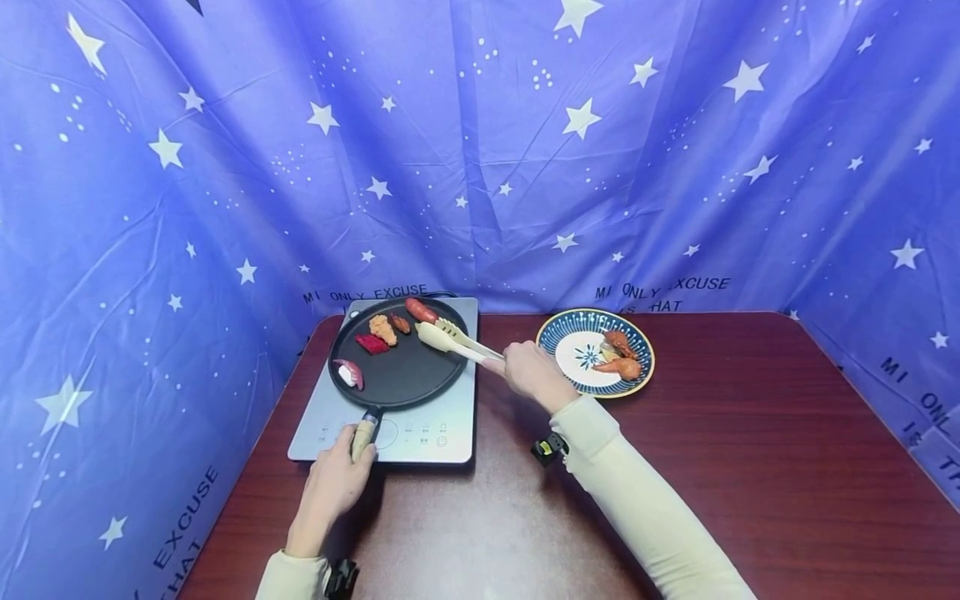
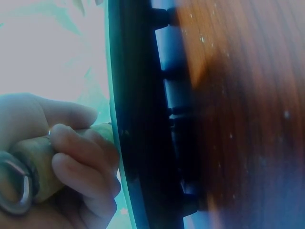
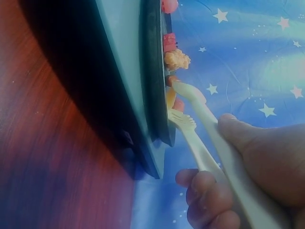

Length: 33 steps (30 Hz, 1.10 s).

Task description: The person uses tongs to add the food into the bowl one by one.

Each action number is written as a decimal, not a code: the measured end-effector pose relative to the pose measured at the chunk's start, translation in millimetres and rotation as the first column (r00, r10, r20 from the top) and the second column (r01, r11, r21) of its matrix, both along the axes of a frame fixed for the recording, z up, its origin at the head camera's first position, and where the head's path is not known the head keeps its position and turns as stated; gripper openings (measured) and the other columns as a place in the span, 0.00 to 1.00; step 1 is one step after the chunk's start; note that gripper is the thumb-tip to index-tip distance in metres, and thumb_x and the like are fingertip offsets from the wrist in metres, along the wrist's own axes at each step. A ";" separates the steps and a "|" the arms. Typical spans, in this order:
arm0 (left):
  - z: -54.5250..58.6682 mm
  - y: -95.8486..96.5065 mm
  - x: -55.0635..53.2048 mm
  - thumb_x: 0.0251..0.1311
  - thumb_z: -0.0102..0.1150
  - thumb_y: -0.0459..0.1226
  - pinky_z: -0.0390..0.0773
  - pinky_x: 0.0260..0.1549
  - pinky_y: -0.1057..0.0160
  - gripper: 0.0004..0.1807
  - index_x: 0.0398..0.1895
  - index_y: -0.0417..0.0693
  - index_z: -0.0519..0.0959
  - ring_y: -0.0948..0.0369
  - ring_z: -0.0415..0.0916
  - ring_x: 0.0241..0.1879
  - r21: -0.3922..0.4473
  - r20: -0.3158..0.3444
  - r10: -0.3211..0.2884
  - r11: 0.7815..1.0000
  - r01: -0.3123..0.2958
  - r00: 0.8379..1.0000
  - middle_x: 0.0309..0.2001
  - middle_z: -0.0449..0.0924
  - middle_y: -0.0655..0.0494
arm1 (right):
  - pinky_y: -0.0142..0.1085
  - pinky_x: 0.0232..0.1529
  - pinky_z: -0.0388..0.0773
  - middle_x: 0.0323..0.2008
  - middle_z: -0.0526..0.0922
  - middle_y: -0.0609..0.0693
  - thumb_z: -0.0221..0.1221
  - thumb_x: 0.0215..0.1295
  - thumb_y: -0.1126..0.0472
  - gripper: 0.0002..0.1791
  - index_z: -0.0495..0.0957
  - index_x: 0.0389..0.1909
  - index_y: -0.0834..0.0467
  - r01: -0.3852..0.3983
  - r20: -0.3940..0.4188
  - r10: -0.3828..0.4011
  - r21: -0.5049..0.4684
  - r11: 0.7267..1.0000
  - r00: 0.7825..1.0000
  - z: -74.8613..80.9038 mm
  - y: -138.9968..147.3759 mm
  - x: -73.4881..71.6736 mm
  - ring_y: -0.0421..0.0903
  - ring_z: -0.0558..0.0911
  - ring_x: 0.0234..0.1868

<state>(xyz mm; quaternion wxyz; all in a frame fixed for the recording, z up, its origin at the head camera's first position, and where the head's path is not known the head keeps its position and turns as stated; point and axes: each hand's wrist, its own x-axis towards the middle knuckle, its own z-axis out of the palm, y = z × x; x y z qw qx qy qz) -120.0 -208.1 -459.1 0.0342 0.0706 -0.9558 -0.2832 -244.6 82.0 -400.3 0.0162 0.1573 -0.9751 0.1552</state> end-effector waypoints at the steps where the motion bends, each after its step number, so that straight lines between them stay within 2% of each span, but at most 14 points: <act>1: 0.2 0.1 0.1 0.62 0.53 0.43 0.65 0.19 0.56 0.20 0.56 0.48 0.70 0.54 0.68 0.21 0.001 0.000 0.001 1.000 -0.001 1.000 0.20 0.68 0.52 | 0.44 0.19 0.68 0.15 0.72 0.52 0.51 0.66 0.38 0.28 0.74 0.17 0.57 0.001 0.000 -0.001 -0.002 1.000 1.000 0.4 -0.3 0.0 0.50 0.72 0.16; 10: 0.5 0.5 1.2 0.62 0.53 0.43 0.65 0.19 0.57 0.21 0.57 0.48 0.69 0.55 0.68 0.21 0.005 0.010 0.000 1.000 0.000 1.000 0.20 0.68 0.53 | 0.43 0.16 0.67 0.15 0.72 0.52 0.51 0.66 0.38 0.28 0.74 0.16 0.56 0.015 0.030 -0.015 0.007 1.000 0.999 2.0 -2.7 -0.1 0.50 0.72 0.15; 20: 1.2 0.1 0.2 0.62 0.53 0.44 0.65 0.19 0.57 0.20 0.56 0.48 0.69 0.55 0.68 0.20 0.013 0.020 0.009 1.000 -0.010 1.000 0.20 0.69 0.52 | 0.45 0.19 0.68 0.16 0.73 0.54 0.51 0.66 0.39 0.28 0.74 0.16 0.57 0.020 0.015 -0.020 0.011 1.000 1.000 3.1 -5.0 -4.3 0.51 0.73 0.16; 33: 1.6 0.9 0.7 0.62 0.52 0.44 0.65 0.19 0.57 0.20 0.56 0.49 0.69 0.55 0.68 0.20 0.016 0.018 0.016 1.000 -0.016 1.000 0.20 0.68 0.53 | 0.44 0.18 0.68 0.15 0.72 0.52 0.51 0.67 0.40 0.27 0.73 0.17 0.57 -0.003 -0.003 0.003 -0.028 1.000 1.000 12.6 -2.3 2.8 0.50 0.72 0.16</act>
